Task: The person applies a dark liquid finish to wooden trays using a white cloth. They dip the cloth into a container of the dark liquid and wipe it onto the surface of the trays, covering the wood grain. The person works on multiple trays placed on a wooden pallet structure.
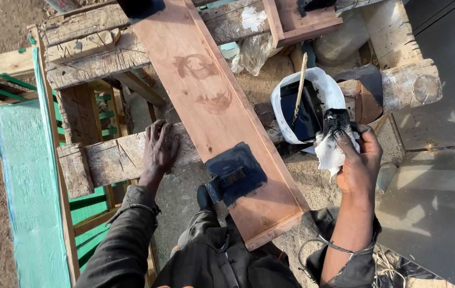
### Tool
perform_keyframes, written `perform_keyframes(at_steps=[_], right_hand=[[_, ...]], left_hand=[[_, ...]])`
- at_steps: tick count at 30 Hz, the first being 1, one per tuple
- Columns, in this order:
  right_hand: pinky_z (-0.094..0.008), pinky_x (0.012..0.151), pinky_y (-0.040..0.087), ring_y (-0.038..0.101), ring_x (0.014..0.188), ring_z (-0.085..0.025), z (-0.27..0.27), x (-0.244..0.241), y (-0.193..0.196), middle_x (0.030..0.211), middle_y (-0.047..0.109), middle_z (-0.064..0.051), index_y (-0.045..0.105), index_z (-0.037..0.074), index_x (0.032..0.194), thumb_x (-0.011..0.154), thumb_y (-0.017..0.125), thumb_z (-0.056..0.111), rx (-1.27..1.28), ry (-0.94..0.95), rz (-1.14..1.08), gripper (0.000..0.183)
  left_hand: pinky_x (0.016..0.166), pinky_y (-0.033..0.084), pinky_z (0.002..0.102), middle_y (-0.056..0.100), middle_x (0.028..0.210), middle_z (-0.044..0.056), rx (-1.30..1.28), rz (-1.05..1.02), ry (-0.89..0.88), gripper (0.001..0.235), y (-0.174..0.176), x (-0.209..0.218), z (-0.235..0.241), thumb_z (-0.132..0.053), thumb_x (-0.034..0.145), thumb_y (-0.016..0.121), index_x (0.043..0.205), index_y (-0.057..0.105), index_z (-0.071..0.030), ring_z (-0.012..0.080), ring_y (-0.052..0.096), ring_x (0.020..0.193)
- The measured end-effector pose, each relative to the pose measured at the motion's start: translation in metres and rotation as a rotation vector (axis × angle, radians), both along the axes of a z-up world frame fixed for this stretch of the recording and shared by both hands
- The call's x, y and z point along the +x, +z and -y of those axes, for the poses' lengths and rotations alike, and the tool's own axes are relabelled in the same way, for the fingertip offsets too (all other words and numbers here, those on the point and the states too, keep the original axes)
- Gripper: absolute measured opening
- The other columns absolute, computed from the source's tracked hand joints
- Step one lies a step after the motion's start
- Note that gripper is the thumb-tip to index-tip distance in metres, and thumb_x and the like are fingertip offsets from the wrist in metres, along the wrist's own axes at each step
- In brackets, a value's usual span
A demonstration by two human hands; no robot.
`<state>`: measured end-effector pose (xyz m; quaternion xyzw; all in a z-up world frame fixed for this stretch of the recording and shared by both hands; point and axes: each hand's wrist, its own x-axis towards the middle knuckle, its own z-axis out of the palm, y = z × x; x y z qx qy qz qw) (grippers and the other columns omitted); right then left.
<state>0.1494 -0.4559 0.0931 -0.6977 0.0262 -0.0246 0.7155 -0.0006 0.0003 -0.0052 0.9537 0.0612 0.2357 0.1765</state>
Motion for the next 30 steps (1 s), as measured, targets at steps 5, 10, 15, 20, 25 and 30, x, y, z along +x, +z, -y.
perform_keyframes(at_steps=[5, 10, 15, 20, 25, 30], right_hand=[[-0.035, 0.095, 0.062, 0.065, 0.101, -0.016, -0.005, -0.011, 0.000, 0.104, 0.060, -0.004, 0.065, 0.011, 0.114, 0.092, 0.078, 0.004, 0.103, -0.029, -0.033, 0.027], [-0.032, 0.091, 0.065, 0.069, 0.097, -0.014, -0.016, -0.023, 0.016, 0.103, 0.065, -0.006, 0.066, 0.005, 0.113, 0.091, 0.079, 0.001, 0.129, -0.061, -0.015, 0.026], [-0.032, 0.084, 0.067, 0.071, 0.093, -0.015, -0.024, -0.028, 0.034, 0.104, 0.069, -0.007, 0.066, 0.008, 0.115, 0.094, 0.076, 0.003, 0.168, -0.039, -0.038, 0.024], [-0.032, 0.087, 0.066, 0.073, 0.100, -0.016, -0.003, -0.016, 0.013, 0.111, 0.072, -0.006, 0.067, 0.010, 0.115, 0.091, 0.077, 0.003, 0.271, -0.089, -0.052, 0.027], [-0.032, 0.088, 0.065, 0.071, 0.104, -0.016, 0.010, -0.009, 0.012, 0.116, 0.073, -0.005, 0.066, 0.013, 0.114, 0.088, 0.080, 0.003, 0.266, -0.097, -0.060, 0.031], [-0.041, 0.084, 0.066, 0.070, 0.106, -0.023, 0.005, -0.032, 0.022, 0.121, 0.071, -0.009, 0.064, 0.010, 0.119, 0.089, 0.077, 0.007, 0.350, -0.013, -0.070, 0.033]], left_hand=[[0.099, 0.048, 0.053, 0.054, 0.120, 0.021, -0.003, -0.002, -0.010, 0.038, 0.002, 0.000, 0.001, -0.024, 0.096, 0.067, 0.127, 0.060, -0.003, 0.0443, 0.054, 0.117], [0.099, 0.048, 0.053, 0.054, 0.120, 0.020, 0.000, -0.005, -0.008, 0.038, -0.002, 0.001, 0.000, -0.025, 0.097, 0.066, 0.128, 0.059, -0.004, 0.0435, 0.054, 0.117], [0.099, 0.049, 0.053, 0.054, 0.121, 0.019, -0.016, -0.007, 0.004, 0.039, -0.005, 0.000, -0.001, -0.027, 0.097, 0.066, 0.128, 0.059, -0.005, 0.0428, 0.054, 0.119], [0.098, 0.048, 0.054, 0.052, 0.126, 0.020, -0.033, -0.062, 0.002, 0.038, 0.009, -0.003, 0.003, -0.024, 0.098, 0.062, 0.130, 0.057, -0.004, 0.0406, 0.051, 0.117], [0.099, 0.045, 0.056, 0.051, 0.131, 0.021, -0.052, -0.083, -0.017, 0.037, 0.011, 0.000, 0.005, -0.023, 0.100, 0.059, 0.130, 0.055, -0.003, 0.0398, 0.048, 0.115], [0.100, 0.046, 0.054, 0.051, 0.132, 0.020, -0.054, -0.112, -0.003, 0.039, 0.015, 0.000, 0.005, -0.025, 0.101, 0.058, 0.131, 0.055, -0.001, 0.0380, 0.048, 0.119]])
